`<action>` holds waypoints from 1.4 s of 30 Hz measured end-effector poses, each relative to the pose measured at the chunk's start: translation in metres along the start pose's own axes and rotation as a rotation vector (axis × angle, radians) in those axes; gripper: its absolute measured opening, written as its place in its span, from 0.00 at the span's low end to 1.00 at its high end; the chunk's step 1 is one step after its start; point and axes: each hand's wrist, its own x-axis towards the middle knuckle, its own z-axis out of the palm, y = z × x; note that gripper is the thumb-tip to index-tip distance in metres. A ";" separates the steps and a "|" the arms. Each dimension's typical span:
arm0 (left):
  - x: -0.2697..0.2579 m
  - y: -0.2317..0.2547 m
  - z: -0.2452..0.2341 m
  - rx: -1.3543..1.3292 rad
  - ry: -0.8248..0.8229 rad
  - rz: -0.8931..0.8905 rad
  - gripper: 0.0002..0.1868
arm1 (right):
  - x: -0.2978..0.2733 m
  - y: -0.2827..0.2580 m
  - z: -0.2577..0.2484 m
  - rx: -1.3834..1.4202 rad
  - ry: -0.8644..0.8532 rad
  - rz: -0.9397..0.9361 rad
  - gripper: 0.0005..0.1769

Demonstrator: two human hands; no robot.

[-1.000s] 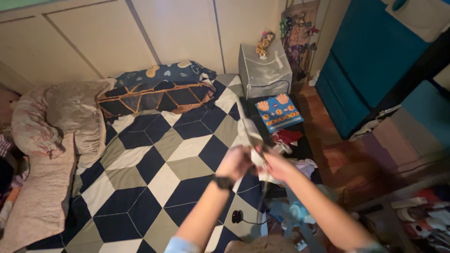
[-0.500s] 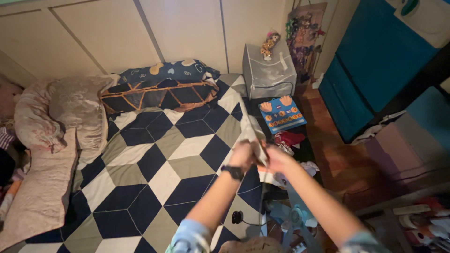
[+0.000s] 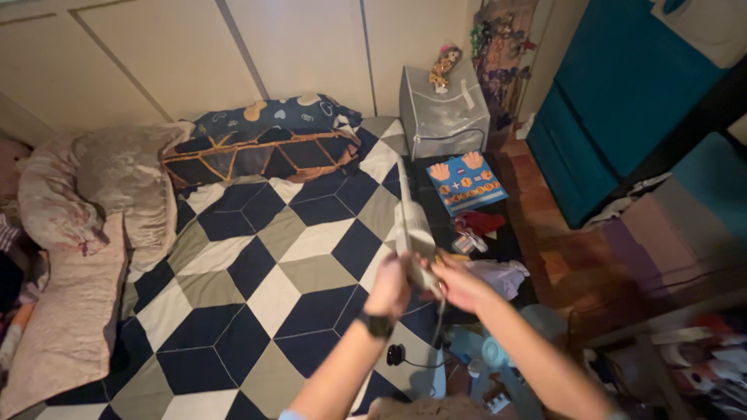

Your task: The person assembles a white handheld device by attaching a nozzle to the main body and securing it with a cap. The person then repeatedly twists and adjusts the cap to ensure it is properly fastened.

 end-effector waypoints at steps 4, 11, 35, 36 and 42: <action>-0.069 0.013 0.022 0.006 0.018 -0.102 0.10 | -0.070 -0.004 0.022 0.018 0.052 0.147 0.24; 0.025 -0.004 0.007 0.045 0.045 -0.054 0.12 | 0.004 -0.037 0.016 -0.137 0.090 0.157 0.20; -0.039 0.027 0.017 0.160 0.149 -0.019 0.23 | -0.001 0.016 0.029 0.091 0.047 0.245 0.14; -0.024 0.024 0.010 0.150 0.106 0.016 0.24 | 0.008 0.009 0.033 0.110 0.034 0.239 0.15; 0.123 0.016 -0.038 0.478 0.190 0.194 0.21 | 0.111 -0.026 0.038 -0.031 0.015 0.237 0.18</action>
